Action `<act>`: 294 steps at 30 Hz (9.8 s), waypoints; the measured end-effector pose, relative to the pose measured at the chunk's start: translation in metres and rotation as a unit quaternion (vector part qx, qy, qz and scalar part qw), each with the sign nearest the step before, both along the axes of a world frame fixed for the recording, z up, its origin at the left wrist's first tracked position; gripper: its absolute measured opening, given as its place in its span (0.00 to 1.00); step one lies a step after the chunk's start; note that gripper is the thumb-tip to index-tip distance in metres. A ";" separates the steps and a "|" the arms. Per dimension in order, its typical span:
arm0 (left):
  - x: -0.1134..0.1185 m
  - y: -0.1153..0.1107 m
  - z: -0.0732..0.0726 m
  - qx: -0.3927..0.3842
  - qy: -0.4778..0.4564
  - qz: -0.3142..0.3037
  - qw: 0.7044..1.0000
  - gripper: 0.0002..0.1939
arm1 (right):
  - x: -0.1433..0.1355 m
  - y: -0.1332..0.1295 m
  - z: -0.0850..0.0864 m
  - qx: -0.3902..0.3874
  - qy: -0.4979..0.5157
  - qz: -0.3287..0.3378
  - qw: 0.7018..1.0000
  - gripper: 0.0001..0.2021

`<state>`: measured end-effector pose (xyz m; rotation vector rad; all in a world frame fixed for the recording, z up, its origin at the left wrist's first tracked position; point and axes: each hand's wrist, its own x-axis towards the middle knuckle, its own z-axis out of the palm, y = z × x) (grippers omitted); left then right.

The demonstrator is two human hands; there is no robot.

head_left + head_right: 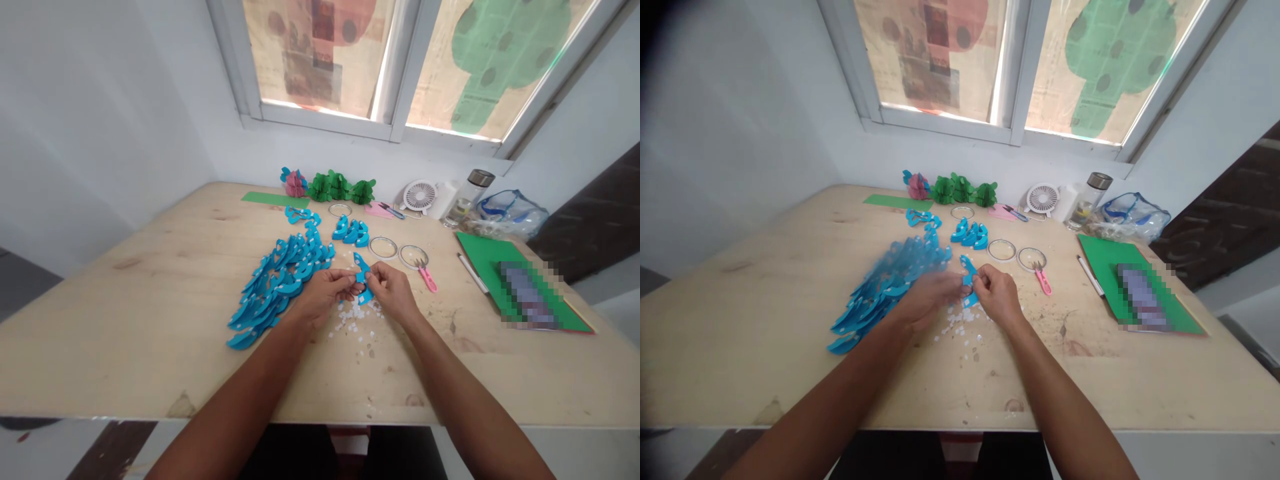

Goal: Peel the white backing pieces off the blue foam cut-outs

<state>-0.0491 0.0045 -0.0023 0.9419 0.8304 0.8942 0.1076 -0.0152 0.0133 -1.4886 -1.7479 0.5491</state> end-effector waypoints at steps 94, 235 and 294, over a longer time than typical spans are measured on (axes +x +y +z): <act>0.008 -0.011 0.021 0.099 0.151 0.035 0.983 0.04 | -0.003 0.001 0.000 0.030 0.161 -0.002 0.987 0.06; 0.005 -0.020 0.017 0.446 0.238 0.058 0.861 0.03 | -0.001 -0.001 0.004 0.119 0.137 0.033 0.983 0.03; 0.010 -0.017 0.014 0.171 0.107 0.053 0.978 0.04 | 0.000 0.001 -0.001 -0.041 0.309 0.063 0.948 0.13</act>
